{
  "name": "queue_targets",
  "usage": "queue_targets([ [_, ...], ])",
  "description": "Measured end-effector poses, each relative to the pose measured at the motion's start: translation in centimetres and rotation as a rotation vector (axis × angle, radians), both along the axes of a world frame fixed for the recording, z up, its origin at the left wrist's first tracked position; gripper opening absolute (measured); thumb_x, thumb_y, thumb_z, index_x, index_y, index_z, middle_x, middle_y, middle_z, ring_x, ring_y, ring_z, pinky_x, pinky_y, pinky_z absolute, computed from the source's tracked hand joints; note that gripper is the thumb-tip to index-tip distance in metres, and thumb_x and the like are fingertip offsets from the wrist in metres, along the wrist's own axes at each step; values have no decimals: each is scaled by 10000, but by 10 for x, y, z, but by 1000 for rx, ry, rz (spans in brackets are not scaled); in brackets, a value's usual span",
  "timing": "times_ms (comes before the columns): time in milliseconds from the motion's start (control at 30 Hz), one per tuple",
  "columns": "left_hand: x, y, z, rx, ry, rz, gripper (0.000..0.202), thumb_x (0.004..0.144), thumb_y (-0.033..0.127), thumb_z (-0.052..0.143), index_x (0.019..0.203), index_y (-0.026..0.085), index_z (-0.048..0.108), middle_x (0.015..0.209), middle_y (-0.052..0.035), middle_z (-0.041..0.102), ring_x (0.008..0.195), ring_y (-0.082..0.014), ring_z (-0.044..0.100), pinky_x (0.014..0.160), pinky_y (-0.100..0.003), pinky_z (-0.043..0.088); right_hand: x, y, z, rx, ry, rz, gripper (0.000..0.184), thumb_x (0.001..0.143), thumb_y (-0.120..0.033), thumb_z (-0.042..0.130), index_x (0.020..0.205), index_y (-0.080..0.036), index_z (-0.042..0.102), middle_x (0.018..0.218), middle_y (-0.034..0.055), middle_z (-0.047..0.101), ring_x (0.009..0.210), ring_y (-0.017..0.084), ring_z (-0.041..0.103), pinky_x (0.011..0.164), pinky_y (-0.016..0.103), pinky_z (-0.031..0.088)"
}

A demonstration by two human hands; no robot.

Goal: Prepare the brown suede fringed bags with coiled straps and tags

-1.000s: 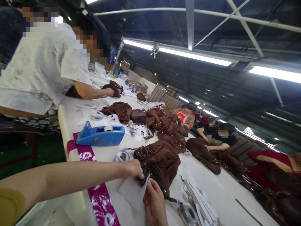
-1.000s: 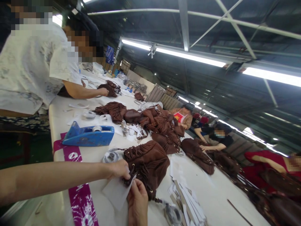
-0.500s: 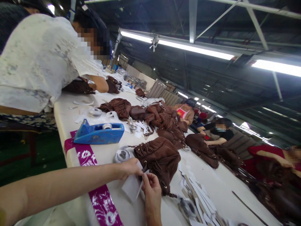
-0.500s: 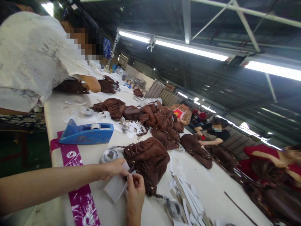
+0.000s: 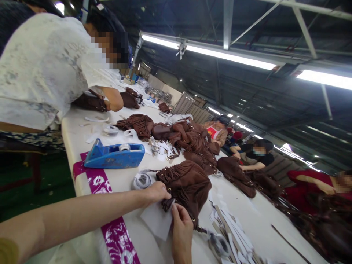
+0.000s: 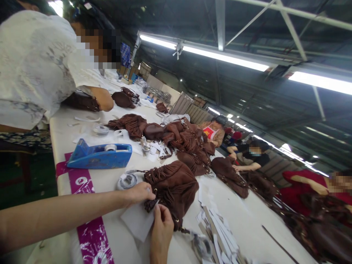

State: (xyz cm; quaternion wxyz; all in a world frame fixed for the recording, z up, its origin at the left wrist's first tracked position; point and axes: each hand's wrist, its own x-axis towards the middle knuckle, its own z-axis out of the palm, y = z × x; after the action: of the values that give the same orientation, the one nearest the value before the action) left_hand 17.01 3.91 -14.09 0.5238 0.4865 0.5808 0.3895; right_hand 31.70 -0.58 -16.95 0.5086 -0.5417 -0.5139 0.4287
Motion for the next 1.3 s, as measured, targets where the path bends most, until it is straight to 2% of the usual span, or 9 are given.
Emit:
queue_targets([
  [100, 0, 0, -3, 1, -16, -7, 80, 563, 188, 618, 615, 170, 560, 503, 59, 441, 532, -114, 413, 505, -235, 275, -1, 1, -6, -92, 296, 22, 431, 653, -545, 725, 887, -183, 711, 902, 79, 719, 800, 221, 656, 710, 332, 531],
  [167, -1, -1, -4, -2, -15, -1, 87, 552, 190, 628, 615, 168, 571, 515, 53, 465, 541, -114, 426, 505, -233, 282, -1, 0, -10, -118, 350, 10, 398, 603, -480, 778, 866, -191, 706, 873, 61, 715, 756, 198, 653, 682, 309, 536],
  [367, -6, -2, 0, -27, -18, 7, 92, 543, 162, 623, 622, 167, 576, 545, 41, 508, 566, -119, 451, 511, -229, 301, -5, -4, -8, -92, 49, 35, 312, 641, -450, 754, 758, -176, 662, 667, -15, 630, 551, 119, 526, 467, 202, 435],
  [433, -5, -1, 1, -29, -24, 0, 86, 545, 149, 620, 613, 165, 569, 534, 44, 500, 554, -115, 442, 513, -230, 302, -7, -3, -6, -80, 62, 31, 322, 639, -459, 756, 754, -177, 652, 647, -28, 608, 525, 109, 504, 452, 197, 423],
  [600, 2, 4, -1, -36, -45, 0, 117, 510, 107, 647, 558, 161, 556, 496, 51, 478, 541, -109, 420, 506, -233, 270, -7, 6, -6, -79, 184, 66, 324, 625, -446, 772, 744, -167, 658, 699, 1, 651, 650, 160, 589, 611, 263, 507],
  [700, 3, 6, -1, -55, -92, -9, 161, 460, 55, 648, 533, 159, 549, 488, 53, 472, 545, -108, 410, 498, -230, 259, -8, 12, -7, -97, 166, 75, 313, 583, -406, 804, 715, -169, 649, 656, -13, 636, 605, 153, 570, 562, 253, 486],
  [900, -13, -2, 8, -184, -376, -192, 72, 580, 155, 609, 532, 140, 557, 587, -22, 581, 587, -135, 541, 589, -250, 461, -6, 14, -5, -48, 167, 49, 329, 582, -413, 804, 723, -179, 621, 665, -23, 621, 604, 143, 561, 543, 235, 461],
  [1033, -18, -9, 8, -190, -473, -194, 153, 602, 214, 670, 533, 136, 557, 633, -41, 616, 634, -124, 567, 662, -236, 494, -7, 12, -1, -19, 173, 60, 350, 599, -439, 793, 706, -195, 565, 623, -53, 567, 550, 123, 527, 500, 222, 431],
  [1300, -4, -14, -2, -75, -254, -81, 202, 585, 292, 738, 556, 123, 631, 511, 14, 544, 491, -96, 411, 503, -237, 328, -11, 10, -1, 46, 69, 51, 320, 599, -386, 791, 777, -168, 638, 658, -15, 643, 619, 151, 564, 566, 239, 456],
])
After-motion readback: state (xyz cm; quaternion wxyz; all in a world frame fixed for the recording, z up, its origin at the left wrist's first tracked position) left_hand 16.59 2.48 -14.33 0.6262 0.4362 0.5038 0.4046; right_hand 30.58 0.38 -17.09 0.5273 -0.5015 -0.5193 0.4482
